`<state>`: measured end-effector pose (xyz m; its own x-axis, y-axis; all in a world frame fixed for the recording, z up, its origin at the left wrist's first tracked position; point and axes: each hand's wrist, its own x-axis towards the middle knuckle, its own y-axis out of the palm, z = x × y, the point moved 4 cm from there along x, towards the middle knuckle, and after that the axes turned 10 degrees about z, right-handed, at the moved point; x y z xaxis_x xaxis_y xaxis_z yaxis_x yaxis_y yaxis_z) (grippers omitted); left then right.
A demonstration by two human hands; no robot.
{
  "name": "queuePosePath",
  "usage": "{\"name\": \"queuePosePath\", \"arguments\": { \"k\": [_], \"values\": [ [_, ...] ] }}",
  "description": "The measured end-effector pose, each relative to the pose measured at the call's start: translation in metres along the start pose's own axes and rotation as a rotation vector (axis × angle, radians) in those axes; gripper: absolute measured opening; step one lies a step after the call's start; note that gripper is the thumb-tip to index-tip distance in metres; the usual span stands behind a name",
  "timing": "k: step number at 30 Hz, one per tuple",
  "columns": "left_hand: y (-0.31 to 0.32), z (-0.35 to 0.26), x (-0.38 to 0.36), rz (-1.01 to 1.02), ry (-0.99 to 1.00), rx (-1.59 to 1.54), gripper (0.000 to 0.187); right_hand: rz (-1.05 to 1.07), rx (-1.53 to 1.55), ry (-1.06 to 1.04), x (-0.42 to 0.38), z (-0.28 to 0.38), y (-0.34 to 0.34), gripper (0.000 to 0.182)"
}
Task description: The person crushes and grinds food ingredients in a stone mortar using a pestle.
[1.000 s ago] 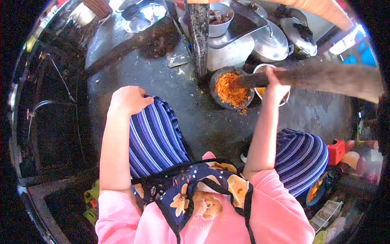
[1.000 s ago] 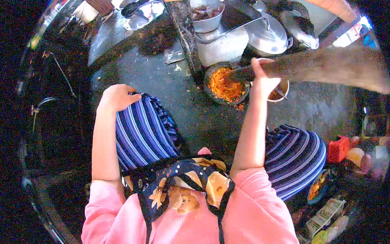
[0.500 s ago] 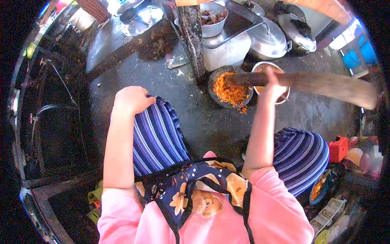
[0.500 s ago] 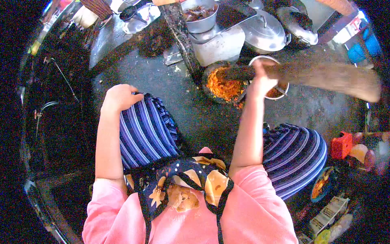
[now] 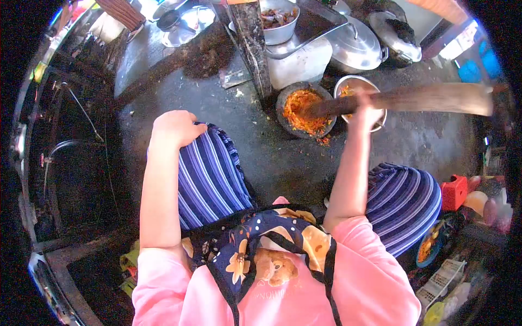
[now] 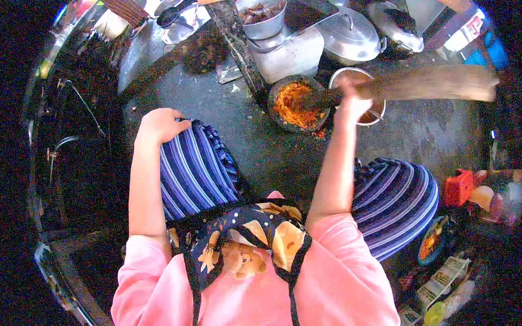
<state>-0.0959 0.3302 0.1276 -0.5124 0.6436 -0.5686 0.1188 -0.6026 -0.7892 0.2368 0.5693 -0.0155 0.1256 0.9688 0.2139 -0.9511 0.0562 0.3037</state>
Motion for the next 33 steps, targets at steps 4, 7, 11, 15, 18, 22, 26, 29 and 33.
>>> {"name": "queuePosePath", "arguments": {
  "k": [4, 7, 11, 15, 18, 22, 26, 29, 33],
  "values": [
    [-0.003, -0.006, -0.004, -0.046, 0.055, 0.04, 0.04, 0.043, 0.092, 0.118, -0.05, -0.061, 0.002, 0.026],
    [0.001, -0.007, -0.001, -0.036, 0.053, 0.066, 0.04, -0.065, 0.158, 0.06, -0.037, -0.039, 0.009, 0.034],
    [0.0, -0.005, 0.0, -0.03, 0.012, 0.004, 0.04, 0.137, 0.078, 0.017, -0.007, 0.074, 0.028, 0.021],
    [0.003, 0.001, 0.007, -0.055, 0.05, -0.019, 0.04, -0.013, 0.076, -0.047, -0.007, -0.004, 0.02, 0.035],
    [0.002, -0.003, 0.004, -0.064, 0.069, -0.004, 0.042, -0.003, 0.058, 0.184, -0.044, -0.083, 0.003, 0.034],
    [0.005, -0.007, 0.007, -0.04, 0.092, 0.078, 0.041, -0.023, 0.164, 0.008, -0.033, -0.03, 0.013, 0.033],
    [0.002, -0.003, 0.006, -0.013, 0.015, 0.01, 0.04, 0.113, 0.036, -0.053, 0.0, 0.082, 0.032, 0.018],
    [0.004, 0.0, 0.013, -0.027, 0.027, 0.002, 0.04, 0.095, -0.16, -0.085, 0.002, 0.061, 0.033, 0.021],
    [0.002, -0.002, 0.008, -0.068, 0.057, 0.015, 0.04, 0.192, -0.166, 0.053, -0.037, -0.071, 0.021, 0.031]
  ]
}}
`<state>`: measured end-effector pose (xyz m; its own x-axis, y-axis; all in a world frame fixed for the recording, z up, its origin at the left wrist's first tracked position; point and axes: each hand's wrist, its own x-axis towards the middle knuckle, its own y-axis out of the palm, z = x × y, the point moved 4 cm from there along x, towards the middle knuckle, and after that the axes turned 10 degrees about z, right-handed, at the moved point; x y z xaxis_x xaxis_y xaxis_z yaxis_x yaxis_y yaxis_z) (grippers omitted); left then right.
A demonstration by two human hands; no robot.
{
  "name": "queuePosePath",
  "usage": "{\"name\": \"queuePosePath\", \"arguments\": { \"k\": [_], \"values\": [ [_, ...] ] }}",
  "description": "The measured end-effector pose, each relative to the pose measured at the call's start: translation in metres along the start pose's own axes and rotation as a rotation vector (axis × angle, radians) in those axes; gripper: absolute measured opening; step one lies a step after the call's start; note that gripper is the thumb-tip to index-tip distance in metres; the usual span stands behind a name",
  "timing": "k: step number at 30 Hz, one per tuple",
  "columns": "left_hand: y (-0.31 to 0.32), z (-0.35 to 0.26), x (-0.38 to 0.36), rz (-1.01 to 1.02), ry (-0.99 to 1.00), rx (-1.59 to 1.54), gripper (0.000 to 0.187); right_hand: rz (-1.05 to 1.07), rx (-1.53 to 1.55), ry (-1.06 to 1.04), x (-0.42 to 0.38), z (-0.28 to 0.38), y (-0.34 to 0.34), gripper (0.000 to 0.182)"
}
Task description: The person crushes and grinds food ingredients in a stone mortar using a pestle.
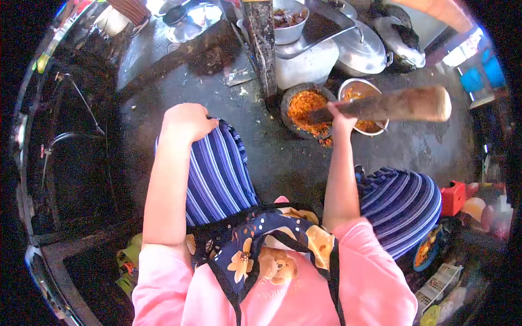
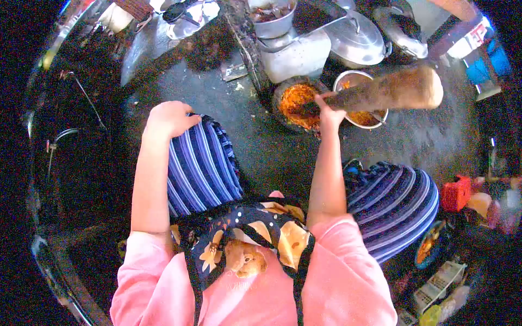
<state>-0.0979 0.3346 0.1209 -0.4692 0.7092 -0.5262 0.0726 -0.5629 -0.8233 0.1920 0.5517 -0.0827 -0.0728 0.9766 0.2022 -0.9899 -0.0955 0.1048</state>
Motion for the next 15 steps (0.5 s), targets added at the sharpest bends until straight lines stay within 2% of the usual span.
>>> {"name": "queuePosePath", "arguments": {
  "k": [1, 2, 3, 4, 5, 6, 7, 8, 9, 10, 11, 12, 13, 15],
  "values": [
    [0.002, -0.002, -0.001, 0.012, 0.008, 0.007, 0.04, -0.009, 0.036, 0.009, -0.009, 0.013, 0.007, 0.033],
    [0.003, -0.003, 0.0, 0.046, 0.007, 0.005, 0.041, -0.115, 0.206, 0.086, -0.014, 0.022, 0.01, 0.023],
    [0.004, -0.004, -0.003, 0.059, 0.011, 0.009, 0.041, -0.026, -0.009, 0.004, -0.009, 0.046, 0.008, 0.032],
    [0.001, -0.005, -0.005, 0.01, -0.001, 0.001, 0.039, -0.077, 0.082, -0.075, -0.008, 0.092, 0.017, 0.03],
    [0.0, -0.007, -0.008, -0.036, -0.012, -0.01, 0.037, -0.005, 0.118, -0.098, 0.006, 0.101, 0.012, 0.031],
    [0.001, -0.016, -0.013, -0.115, 0.125, 0.027, 0.03, 0.002, -0.007, -0.15, 0.014, 0.126, 0.008, 0.027],
    [0.001, -0.032, -0.025, -0.261, 0.43, -0.007, 0.027, 0.017, 0.137, -0.165, 0.022, 0.139, 0.005, 0.021],
    [-0.01, -0.063, -0.04, -0.2, 0.579, -0.063, 0.029, 0.027, 0.097, -0.157, 0.024, 0.153, 0.006, 0.02],
    [-0.024, -0.097, -0.067, -0.304, 0.838, -0.104, 0.023, 0.041, 0.055, -0.146, 0.023, 0.161, 0.009, 0.018],
    [-0.043, -0.132, -0.101, -0.333, 1.045, -0.056, 0.017, 0.043, 0.036, -0.177, 0.021, 0.151, 0.011, 0.017],
    [-0.049, -0.162, -0.128, -0.345, 1.224, -0.251, 0.013, 0.109, -0.104, -0.175, 0.029, 0.106, 0.004, 0.027],
    [-0.074, -0.175, -0.167, -0.433, 1.53, -0.393, 0.011, 0.054, -0.149, -0.165, 0.017, 0.069, 0.011, 0.039],
    [-0.084, -0.172, -0.193, -0.508, 1.625, -0.384, 0.011, 0.002, -0.195, -0.149, 0.007, 0.034, 0.013, 0.052],
    [-0.09, -0.143, -0.213, -0.635, 1.536, -0.238, 0.01, 0.076, 0.035, 0.039, -0.017, 0.019, 0.023, 0.068]
  ]
}}
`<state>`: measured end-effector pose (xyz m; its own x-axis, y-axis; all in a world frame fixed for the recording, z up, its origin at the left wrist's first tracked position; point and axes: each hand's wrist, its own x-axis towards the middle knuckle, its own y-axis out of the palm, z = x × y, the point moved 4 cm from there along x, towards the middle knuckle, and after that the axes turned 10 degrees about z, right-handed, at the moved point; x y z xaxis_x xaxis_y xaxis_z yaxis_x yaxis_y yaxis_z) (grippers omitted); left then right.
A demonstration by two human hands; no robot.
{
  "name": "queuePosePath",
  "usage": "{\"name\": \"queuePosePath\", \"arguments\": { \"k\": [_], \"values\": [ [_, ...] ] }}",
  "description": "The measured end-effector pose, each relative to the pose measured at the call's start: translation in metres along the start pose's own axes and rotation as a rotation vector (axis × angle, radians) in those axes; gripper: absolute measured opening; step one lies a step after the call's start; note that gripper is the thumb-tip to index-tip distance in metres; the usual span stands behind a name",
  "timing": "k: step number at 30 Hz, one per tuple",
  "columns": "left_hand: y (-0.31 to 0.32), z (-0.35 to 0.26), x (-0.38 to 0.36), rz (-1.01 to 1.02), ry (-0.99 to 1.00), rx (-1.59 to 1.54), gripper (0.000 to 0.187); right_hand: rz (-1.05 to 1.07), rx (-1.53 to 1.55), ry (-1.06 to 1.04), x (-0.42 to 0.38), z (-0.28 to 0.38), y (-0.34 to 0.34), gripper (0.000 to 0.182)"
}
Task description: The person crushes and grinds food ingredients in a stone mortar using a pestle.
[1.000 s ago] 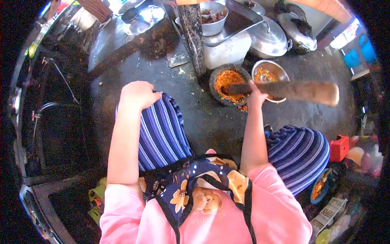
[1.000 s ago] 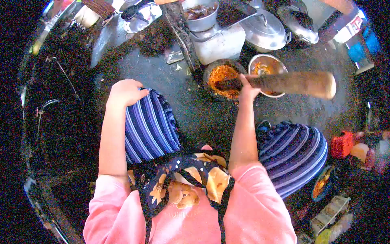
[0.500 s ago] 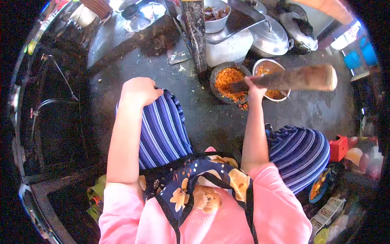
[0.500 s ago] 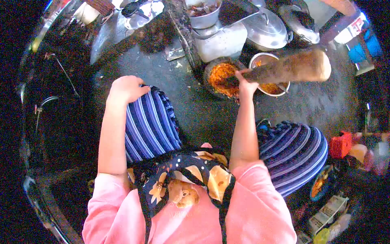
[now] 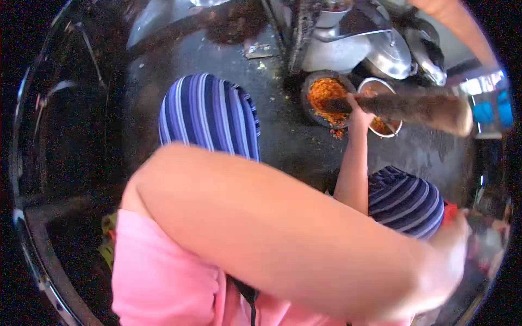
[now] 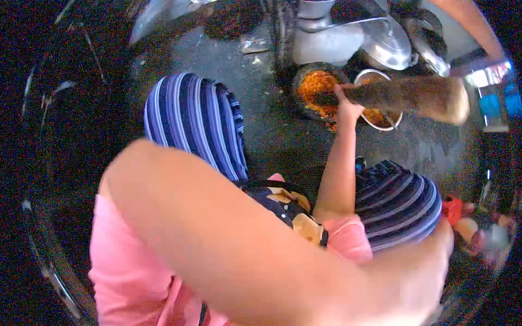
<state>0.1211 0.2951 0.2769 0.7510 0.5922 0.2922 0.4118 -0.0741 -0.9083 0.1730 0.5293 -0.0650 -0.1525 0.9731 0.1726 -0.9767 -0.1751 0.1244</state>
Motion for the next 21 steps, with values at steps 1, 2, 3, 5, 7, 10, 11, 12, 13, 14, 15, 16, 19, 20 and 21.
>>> {"name": "queuePosePath", "arguments": {
  "k": [1, 2, 3, 5, 7, 10, 11, 12, 13, 14, 15, 16, 19, 20, 21],
  "values": [
    [-0.007, -0.003, -0.014, 0.025, -0.061, 0.096, 0.009, -0.134, 0.106, -0.085, -0.006, 0.009, 0.003, 0.06],
    [-0.011, -0.004, -0.026, 0.051, -0.123, 0.165, 0.009, -0.072, 0.137, -0.038, -0.007, 0.028, 0.009, 0.047],
    [-0.016, -0.003, -0.033, 0.07, -0.188, 0.23, 0.01, -0.016, 0.11, -0.118, 0.005, 0.039, 0.006, 0.04],
    [-0.02, -0.009, -0.038, 0.092, -0.3, 0.317, 0.011, 0.028, 0.072, -0.209, 0.024, 0.075, -0.003, 0.029],
    [-0.02, -0.017, -0.03, 0.095, -0.374, 0.369, 0.012, 0.002, -0.013, -0.241, 0.024, 0.124, 0.001, 0.023],
    [-0.02, -0.032, -0.013, 0.091, -0.448, 0.414, 0.015, -0.04, 0.068, -0.304, 0.028, 0.094, -0.001, 0.016],
    [-0.019, -0.037, -0.008, 0.098, -0.465, 0.427, 0.016, -0.046, 0.057, -0.252, 0.023, 0.071, 0.002, 0.021],
    [-0.019, -0.04, -0.004, 0.099, -0.49, 0.436, 0.018, -0.144, -0.007, -0.127, 0.013, 0.045, 0.004, 0.031],
    [-0.02, -0.043, -0.003, 0.097, -0.515, 0.432, 0.019, -0.174, 0.049, -0.07, -0.001, 0.021, 0.0, 0.034],
    [-0.023, -0.04, -0.004, 0.084, -0.554, 0.43, 0.02, -0.198, 0.11, -0.016, -0.009, 0.015, 0.004, 0.038],
    [-0.025, -0.036, -0.007, 0.072, -0.63, 0.405, 0.021, -0.195, 0.119, -0.015, -0.005, 0.015, 0.007, 0.038],
    [-0.027, -0.029, -0.02, 0.069, -0.713, 0.367, 0.023, -0.186, 0.177, -0.099, -0.001, 0.018, 0.006, 0.038],
    [-0.029, 0.005, -0.067, 0.188, -0.814, 0.153, 0.026, -0.096, 0.042, -0.244, 0.023, 0.086, -0.006, 0.026],
    [-0.022, 0.02, -0.098, 0.248, -0.614, 0.357, 0.028, -0.059, 0.022, -0.227, 0.027, 0.111, -0.005, 0.023],
    [-0.021, 0.035, -0.12, 0.387, -0.709, 0.371, 0.035, -0.047, 0.076, -0.227, 0.028, 0.126, -0.002, 0.022]
  ]
}}
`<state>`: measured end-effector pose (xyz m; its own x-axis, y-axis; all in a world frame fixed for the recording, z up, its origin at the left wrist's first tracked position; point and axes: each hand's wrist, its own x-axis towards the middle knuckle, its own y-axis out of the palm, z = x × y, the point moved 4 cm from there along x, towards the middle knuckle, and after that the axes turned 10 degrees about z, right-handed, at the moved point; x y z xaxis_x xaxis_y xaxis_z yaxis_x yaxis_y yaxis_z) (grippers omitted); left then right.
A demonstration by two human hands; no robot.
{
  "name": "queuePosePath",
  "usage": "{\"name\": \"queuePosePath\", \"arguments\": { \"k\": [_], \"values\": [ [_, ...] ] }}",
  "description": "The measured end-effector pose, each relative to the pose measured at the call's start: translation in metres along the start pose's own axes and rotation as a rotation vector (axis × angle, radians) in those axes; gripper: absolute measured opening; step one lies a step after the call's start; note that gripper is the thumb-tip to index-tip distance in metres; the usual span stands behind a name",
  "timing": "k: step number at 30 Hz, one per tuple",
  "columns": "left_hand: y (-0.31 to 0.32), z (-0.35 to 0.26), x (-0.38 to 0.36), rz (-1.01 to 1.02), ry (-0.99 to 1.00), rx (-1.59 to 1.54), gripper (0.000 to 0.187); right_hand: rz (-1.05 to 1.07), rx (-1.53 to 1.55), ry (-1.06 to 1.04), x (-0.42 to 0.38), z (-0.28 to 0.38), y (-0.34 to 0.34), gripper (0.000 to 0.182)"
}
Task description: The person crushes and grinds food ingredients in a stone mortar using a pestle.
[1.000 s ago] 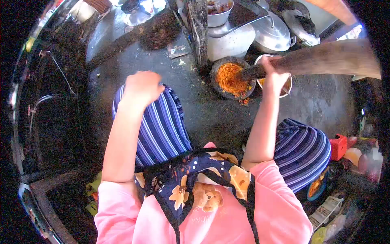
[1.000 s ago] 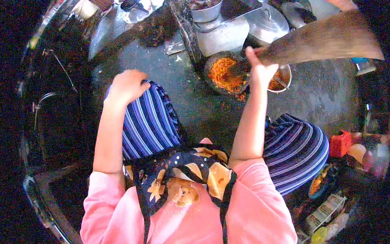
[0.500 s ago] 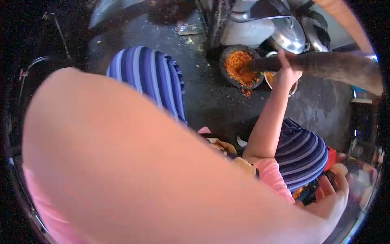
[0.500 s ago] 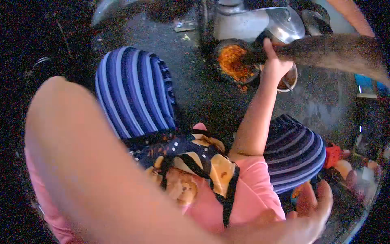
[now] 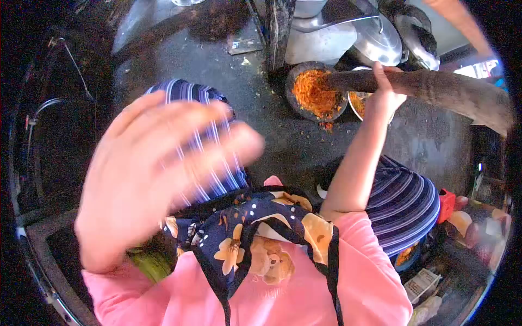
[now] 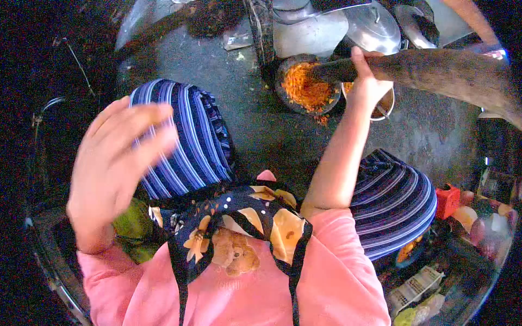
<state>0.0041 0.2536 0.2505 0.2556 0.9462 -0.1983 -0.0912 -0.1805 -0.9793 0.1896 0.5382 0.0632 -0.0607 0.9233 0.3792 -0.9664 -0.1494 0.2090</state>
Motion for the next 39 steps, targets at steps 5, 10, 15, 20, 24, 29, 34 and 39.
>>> {"name": "queuePosePath", "arguments": {
  "k": [5, 10, 15, 20, 24, 29, 34, 39],
  "values": [
    [0.102, 0.055, -0.026, -0.203, -0.472, -0.097, 0.039, -0.162, -0.007, 0.093, -0.039, -0.097, -0.007, 0.034],
    [0.103, 0.066, -0.016, -0.274, -0.546, -0.169, 0.037, -0.222, 0.102, 0.105, -0.041, -0.103, -0.022, 0.028],
    [0.109, 0.087, -0.007, -0.244, -0.632, -0.242, 0.039, -0.066, 0.125, 0.066, 0.008, 0.001, -0.029, 0.019],
    [0.11, 0.092, 0.007, -0.229, -0.76, -0.184, 0.037, -0.284, 0.003, 0.177, -0.044, -0.17, -0.053, 0.044],
    [0.106, 0.089, 0.013, -0.226, -0.745, -0.195, 0.034, -0.328, 0.177, 0.244, -0.054, -0.127, -0.047, 0.033],
    [0.105, 0.086, 0.019, -0.249, -0.724, -0.175, 0.034, -0.087, 0.097, 0.117, 0.006, 0.005, -0.037, 0.018],
    [0.103, 0.086, 0.023, -0.263, -0.72, -0.164, 0.033, -0.224, 0.096, 0.187, -0.023, -0.118, -0.048, 0.024],
    [0.1, 0.083, 0.025, -0.271, -0.692, -0.17, 0.032, -0.441, 0.236, 0.2, -0.054, -0.105, -0.037, 0.033]
  ]
}}
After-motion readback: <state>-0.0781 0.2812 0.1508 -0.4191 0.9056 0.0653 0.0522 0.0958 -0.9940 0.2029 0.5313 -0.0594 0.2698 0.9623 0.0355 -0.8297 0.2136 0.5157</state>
